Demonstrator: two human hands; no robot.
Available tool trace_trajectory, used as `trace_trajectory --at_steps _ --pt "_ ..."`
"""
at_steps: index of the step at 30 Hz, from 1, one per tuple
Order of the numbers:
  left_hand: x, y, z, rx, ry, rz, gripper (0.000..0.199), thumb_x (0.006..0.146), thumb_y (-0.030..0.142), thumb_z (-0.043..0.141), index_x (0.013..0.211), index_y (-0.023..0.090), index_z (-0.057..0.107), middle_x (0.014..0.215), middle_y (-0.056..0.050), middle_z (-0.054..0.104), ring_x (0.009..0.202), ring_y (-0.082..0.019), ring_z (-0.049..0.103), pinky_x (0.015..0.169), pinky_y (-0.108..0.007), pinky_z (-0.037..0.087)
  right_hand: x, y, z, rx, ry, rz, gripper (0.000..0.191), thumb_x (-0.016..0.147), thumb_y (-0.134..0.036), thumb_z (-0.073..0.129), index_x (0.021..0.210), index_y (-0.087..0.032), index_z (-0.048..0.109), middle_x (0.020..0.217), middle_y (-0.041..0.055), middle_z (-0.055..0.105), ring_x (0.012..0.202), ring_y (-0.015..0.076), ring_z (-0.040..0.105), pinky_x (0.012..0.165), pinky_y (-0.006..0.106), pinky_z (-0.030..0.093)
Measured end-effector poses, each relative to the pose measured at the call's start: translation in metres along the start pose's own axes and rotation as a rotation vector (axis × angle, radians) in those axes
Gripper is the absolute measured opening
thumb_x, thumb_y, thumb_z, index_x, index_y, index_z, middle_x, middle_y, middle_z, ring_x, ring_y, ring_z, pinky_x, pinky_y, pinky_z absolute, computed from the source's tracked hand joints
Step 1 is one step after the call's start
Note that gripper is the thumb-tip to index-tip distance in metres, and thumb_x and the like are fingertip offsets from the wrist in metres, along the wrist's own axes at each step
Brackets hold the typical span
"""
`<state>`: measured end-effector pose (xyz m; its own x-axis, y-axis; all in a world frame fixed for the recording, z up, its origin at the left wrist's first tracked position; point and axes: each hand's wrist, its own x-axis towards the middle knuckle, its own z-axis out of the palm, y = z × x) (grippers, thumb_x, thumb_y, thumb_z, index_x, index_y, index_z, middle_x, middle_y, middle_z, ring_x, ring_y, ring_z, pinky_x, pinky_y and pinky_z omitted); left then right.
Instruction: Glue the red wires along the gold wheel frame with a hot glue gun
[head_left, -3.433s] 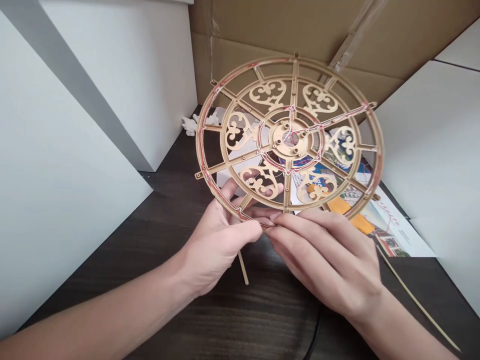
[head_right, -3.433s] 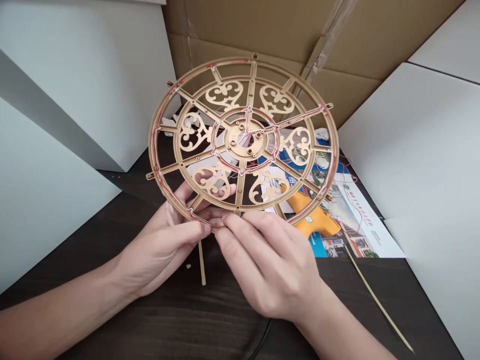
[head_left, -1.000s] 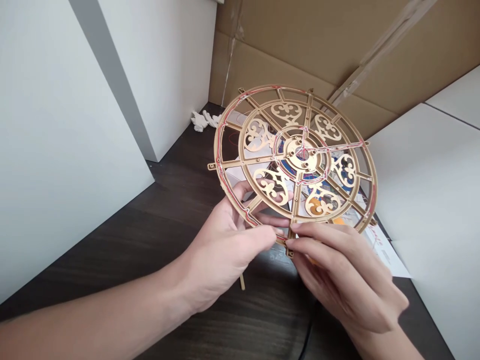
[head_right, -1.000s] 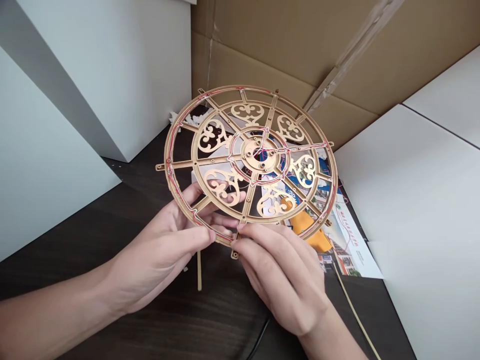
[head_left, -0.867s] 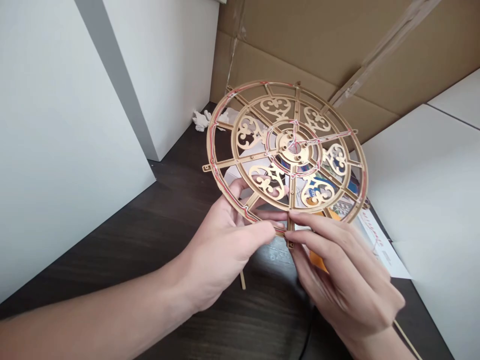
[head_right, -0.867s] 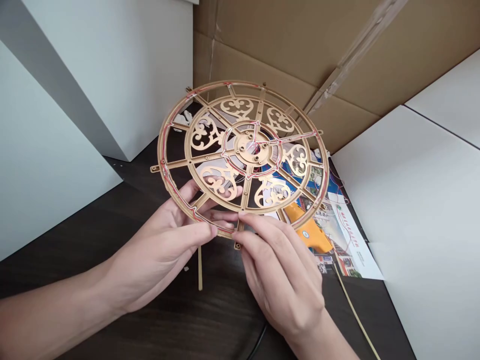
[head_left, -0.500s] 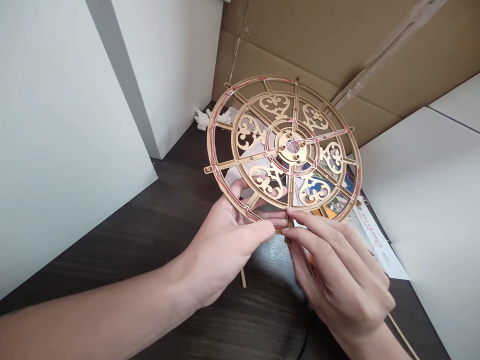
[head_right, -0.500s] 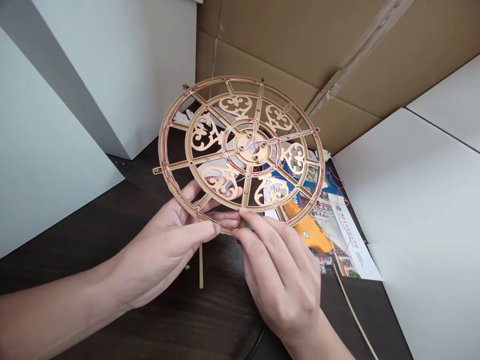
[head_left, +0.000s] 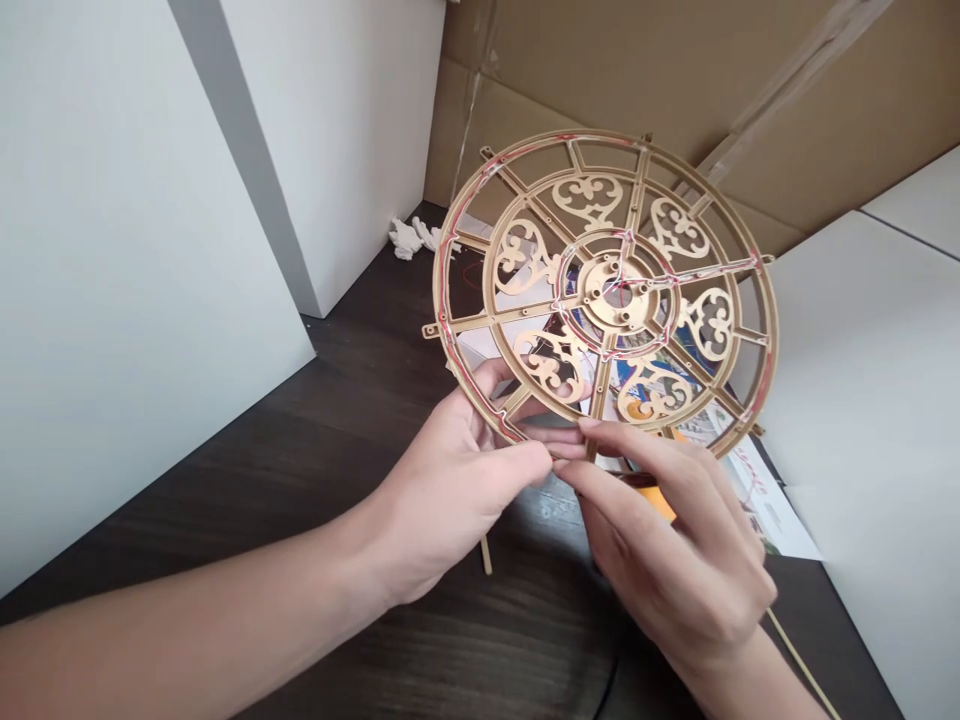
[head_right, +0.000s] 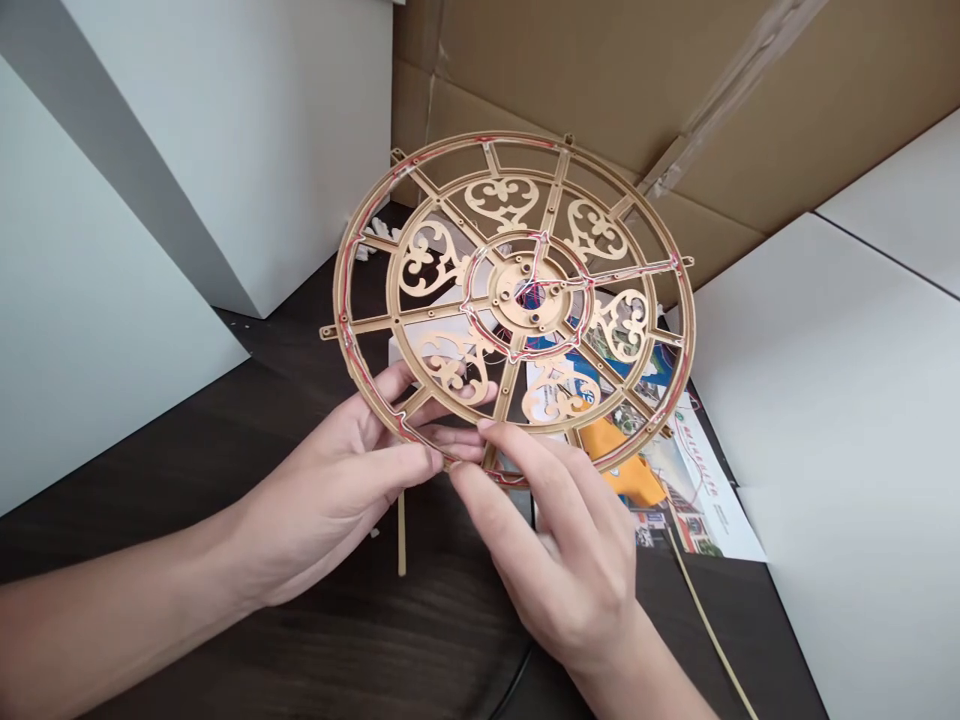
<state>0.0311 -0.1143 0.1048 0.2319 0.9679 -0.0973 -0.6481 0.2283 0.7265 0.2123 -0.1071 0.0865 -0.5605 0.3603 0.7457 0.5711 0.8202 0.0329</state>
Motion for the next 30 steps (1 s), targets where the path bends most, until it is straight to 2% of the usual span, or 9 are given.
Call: trace_trajectory --at_steps 4,7,13,19,22,27,30 --pt "-0.0002 0.0033 -0.0034 -0.13 -0.082 0.002 0.057 0.08 0.005 0.053 0.135 0.02 0.054 0.123 -0.006 0.069 0.106 -0.017 0.07 0.098 -0.029 0.057 0.0 0.0031 -0.0007 0.028 0.033 -0.004 0.038 0.074 0.011 0.069 0.105 -0.01 0.074 0.121 0.0176 0.065 0.106 0.0258 0.064 0.084 0.038 0.053" --pt "0.0001 0.0047 -0.0043 -0.174 -0.079 -0.006 0.064 0.077 0.006 0.05 0.14 0.019 0.051 0.123 -0.008 0.068 0.107 -0.02 0.07 0.097 -0.033 0.057 0.0008 0.0052 -0.0004 0.057 0.041 -0.012 0.036 0.074 0.012 0.068 0.103 -0.009 0.074 0.12 0.0179 0.065 0.106 0.0262 0.064 0.083 0.038 0.053" --pt "0.0001 0.0052 -0.0052 -0.184 -0.115 -0.037 0.072 0.078 0.007 0.05 0.148 0.019 0.041 0.131 -0.011 0.065 0.111 -0.025 0.069 0.094 -0.034 0.057 0.0053 0.0037 -0.0017 0.075 0.033 0.005 0.04 0.073 0.013 0.066 0.105 -0.01 0.072 0.12 0.0162 0.065 0.106 0.0258 0.063 0.086 0.04 0.053" --pt "0.0002 0.0061 -0.0038 -0.138 -0.117 -0.036 0.078 0.079 0.006 0.051 0.153 0.02 0.033 0.128 -0.012 0.067 0.107 -0.022 0.07 0.088 -0.03 0.057 0.0086 0.0009 0.0002 -0.004 -0.048 0.039 0.033 0.082 0.001 0.068 0.11 -0.017 0.07 0.126 0.0131 0.06 0.109 0.025 0.058 0.09 0.041 0.049" --pt "0.0 0.0061 -0.0037 -0.141 -0.133 -0.022 0.077 0.078 0.007 0.052 0.152 0.022 0.037 0.13 -0.011 0.066 0.108 -0.022 0.07 0.089 -0.031 0.057 0.0081 0.0008 0.0004 -0.001 -0.058 0.035 0.032 0.085 -0.002 0.067 0.112 -0.018 0.069 0.127 0.0134 0.057 0.11 0.0258 0.057 0.091 0.042 0.048" --pt "-0.0016 0.0064 -0.0048 -0.14 -0.155 -0.009 0.063 0.078 0.008 0.052 0.14 0.02 0.05 0.128 -0.01 0.067 0.107 -0.023 0.07 0.094 -0.034 0.056 0.0058 0.0012 -0.0017 -0.005 -0.07 0.02 0.038 0.084 0.0 0.065 0.117 -0.02 0.068 0.13 0.0133 0.056 0.111 0.0268 0.056 0.092 0.043 0.047" --pt "-0.0015 0.0057 -0.0055 -0.11 -0.14 -0.014 0.064 0.077 0.008 0.054 0.14 0.022 0.05 0.128 -0.009 0.067 0.106 -0.022 0.07 0.094 -0.034 0.055 0.0046 0.0015 -0.0014 -0.017 -0.07 0.011 0.039 0.084 -0.001 0.065 0.118 -0.02 0.067 0.13 0.0131 0.055 0.11 0.0262 0.055 0.092 0.043 0.047"
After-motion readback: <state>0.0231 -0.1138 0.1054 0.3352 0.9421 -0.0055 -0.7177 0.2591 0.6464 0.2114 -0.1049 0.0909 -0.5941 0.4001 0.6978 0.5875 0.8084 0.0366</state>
